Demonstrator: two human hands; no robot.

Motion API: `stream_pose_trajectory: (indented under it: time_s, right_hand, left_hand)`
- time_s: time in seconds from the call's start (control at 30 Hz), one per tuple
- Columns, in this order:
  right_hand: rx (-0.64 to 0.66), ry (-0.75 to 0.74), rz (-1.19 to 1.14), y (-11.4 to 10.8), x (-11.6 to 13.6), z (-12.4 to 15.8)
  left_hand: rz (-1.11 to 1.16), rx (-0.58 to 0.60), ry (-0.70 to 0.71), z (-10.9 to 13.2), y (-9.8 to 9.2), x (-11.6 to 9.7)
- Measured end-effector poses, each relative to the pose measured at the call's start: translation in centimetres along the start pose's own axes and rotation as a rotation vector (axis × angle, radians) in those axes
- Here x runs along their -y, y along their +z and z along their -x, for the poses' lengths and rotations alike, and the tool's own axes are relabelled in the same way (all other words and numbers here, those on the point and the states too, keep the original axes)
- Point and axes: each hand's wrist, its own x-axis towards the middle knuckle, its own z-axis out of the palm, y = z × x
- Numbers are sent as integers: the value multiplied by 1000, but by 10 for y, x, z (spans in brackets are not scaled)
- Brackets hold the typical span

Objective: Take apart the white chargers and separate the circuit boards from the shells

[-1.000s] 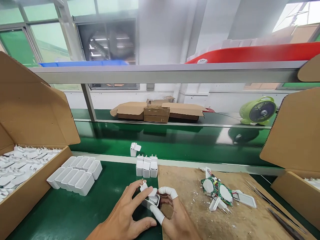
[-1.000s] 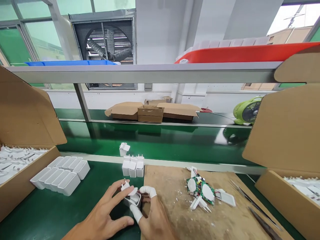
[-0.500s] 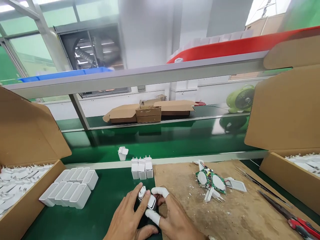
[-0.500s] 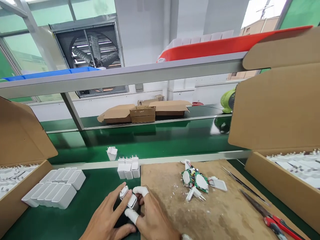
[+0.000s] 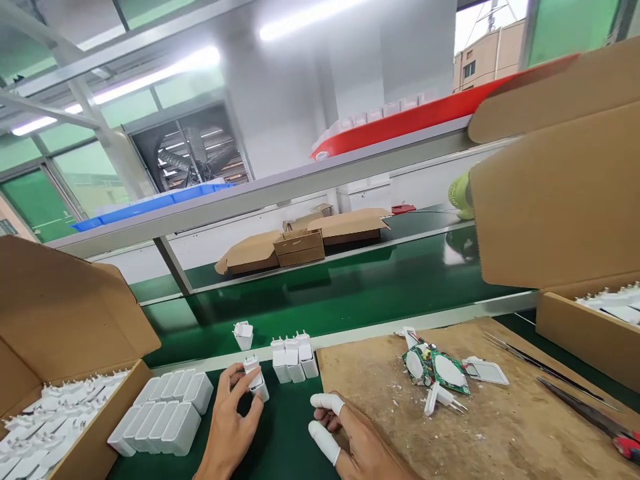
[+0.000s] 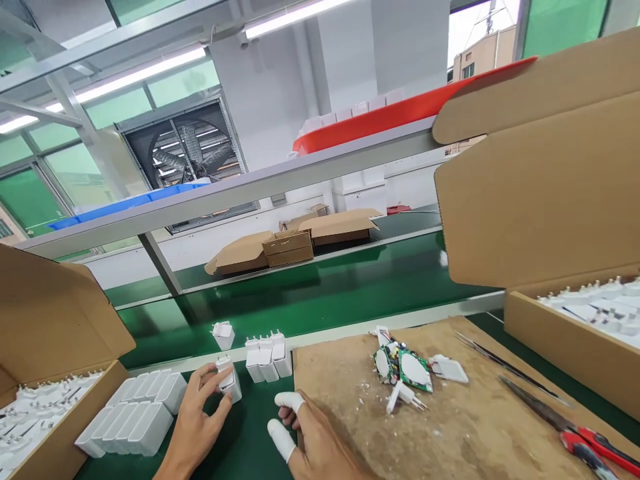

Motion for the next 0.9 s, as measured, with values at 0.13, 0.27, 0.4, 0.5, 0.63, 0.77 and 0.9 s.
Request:
stream_pose_trajectory:
  time_s: [0.13,0.27,0.4,0.5,0.63,0.77,0.9]
  right_hand:
    - [-52,-114,73,3,-5,1]
    - [-107,-225,172,10,-17,0]
    - [-143,-275,306,11,-21,5]
    - [-129,-330,371,8,-18,8]
    - [-29,-378,340,1,-8,11]
    - [-27,-389,295,0,-3,13]
    - [47,-382,289,2,-3,11]
  left_hand:
    - [104,51,-40,-12,11,13]
    - [191,83,-25,-11,24,9]
    - [273,50,-38,-5,18,5]
    - [160,-15,-80,-7,-11,-1]
    - [-48,-149,-143,-16,-75,-7]
    - [-319,-170,-129,-13,-135,23]
    - [-673,125,24,16,-157,70]
